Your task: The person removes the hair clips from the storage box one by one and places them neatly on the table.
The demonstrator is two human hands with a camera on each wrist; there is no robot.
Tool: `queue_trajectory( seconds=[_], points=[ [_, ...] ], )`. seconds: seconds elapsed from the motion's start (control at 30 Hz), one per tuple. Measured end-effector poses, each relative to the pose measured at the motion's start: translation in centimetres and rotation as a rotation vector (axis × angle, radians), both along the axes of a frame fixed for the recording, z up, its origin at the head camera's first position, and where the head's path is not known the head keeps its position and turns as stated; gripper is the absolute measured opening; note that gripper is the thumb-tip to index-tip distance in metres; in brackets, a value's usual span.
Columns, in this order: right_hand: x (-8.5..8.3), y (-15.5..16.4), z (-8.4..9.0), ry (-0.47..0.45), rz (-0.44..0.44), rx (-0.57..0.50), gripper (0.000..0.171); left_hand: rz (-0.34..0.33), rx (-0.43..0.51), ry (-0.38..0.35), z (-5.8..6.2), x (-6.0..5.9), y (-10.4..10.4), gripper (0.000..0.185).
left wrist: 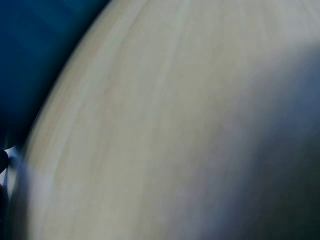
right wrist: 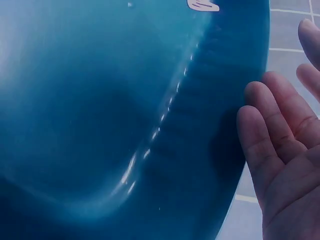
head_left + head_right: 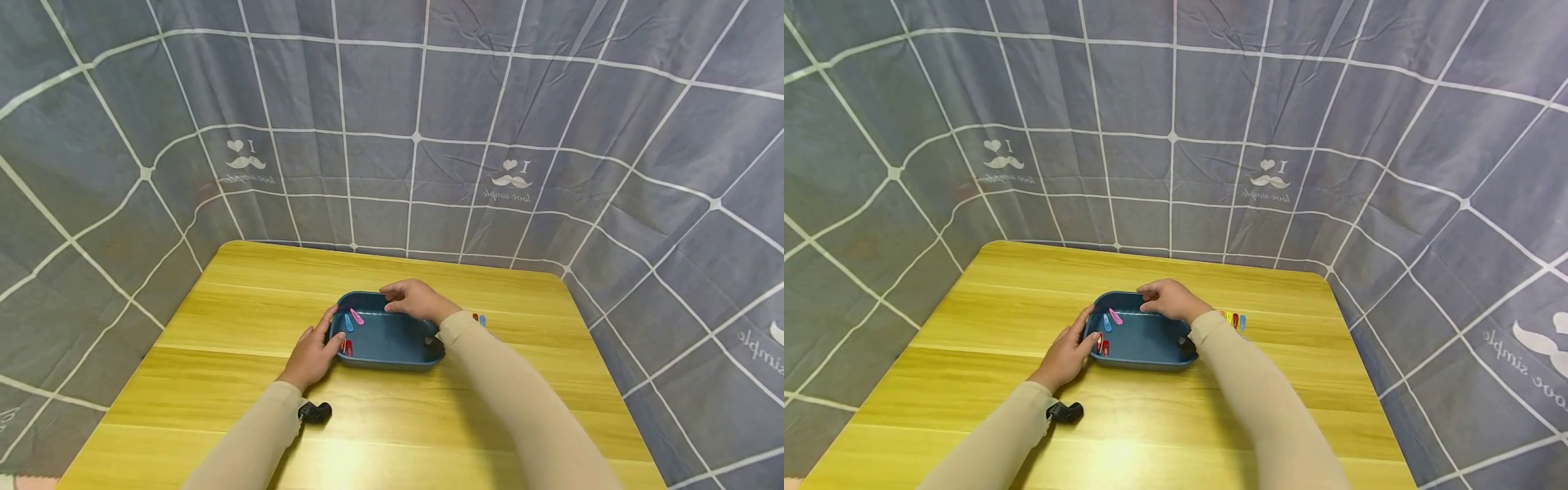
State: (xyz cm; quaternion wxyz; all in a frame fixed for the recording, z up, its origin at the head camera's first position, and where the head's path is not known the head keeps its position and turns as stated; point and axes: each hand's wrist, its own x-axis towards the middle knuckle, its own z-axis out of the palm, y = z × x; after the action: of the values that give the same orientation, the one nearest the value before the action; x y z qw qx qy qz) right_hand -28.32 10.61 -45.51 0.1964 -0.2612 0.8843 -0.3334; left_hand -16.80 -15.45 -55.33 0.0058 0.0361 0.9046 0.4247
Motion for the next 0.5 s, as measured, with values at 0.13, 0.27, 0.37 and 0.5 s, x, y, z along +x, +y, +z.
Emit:
queue_trajectory(
  seconds=[0.13,0.27,0.37,0.5],
  points=[
    [0.1,-0.7,-0.2,-0.005,0.0,0.007,0.049,-0.002,-0.002,0.0,0.0,0.1,-0.1,0.067],
    [0.0,-1.1,-0.5,0.0,0.009,0.017,0.048,0.004,-0.006,0.011,0.1,0.2,0.0,0.067],
    [-0.1,-1.5,-0.7,0.003,0.018,0.02,0.047,0.009,-0.002,0.01,0.2,0.2,0.0,0.066],
    [-0.2,-2.0,-0.9,0.008,0.031,0.017,0.046,0.013,0.005,0.006,0.4,0.2,0.0,0.066]
  ],
)
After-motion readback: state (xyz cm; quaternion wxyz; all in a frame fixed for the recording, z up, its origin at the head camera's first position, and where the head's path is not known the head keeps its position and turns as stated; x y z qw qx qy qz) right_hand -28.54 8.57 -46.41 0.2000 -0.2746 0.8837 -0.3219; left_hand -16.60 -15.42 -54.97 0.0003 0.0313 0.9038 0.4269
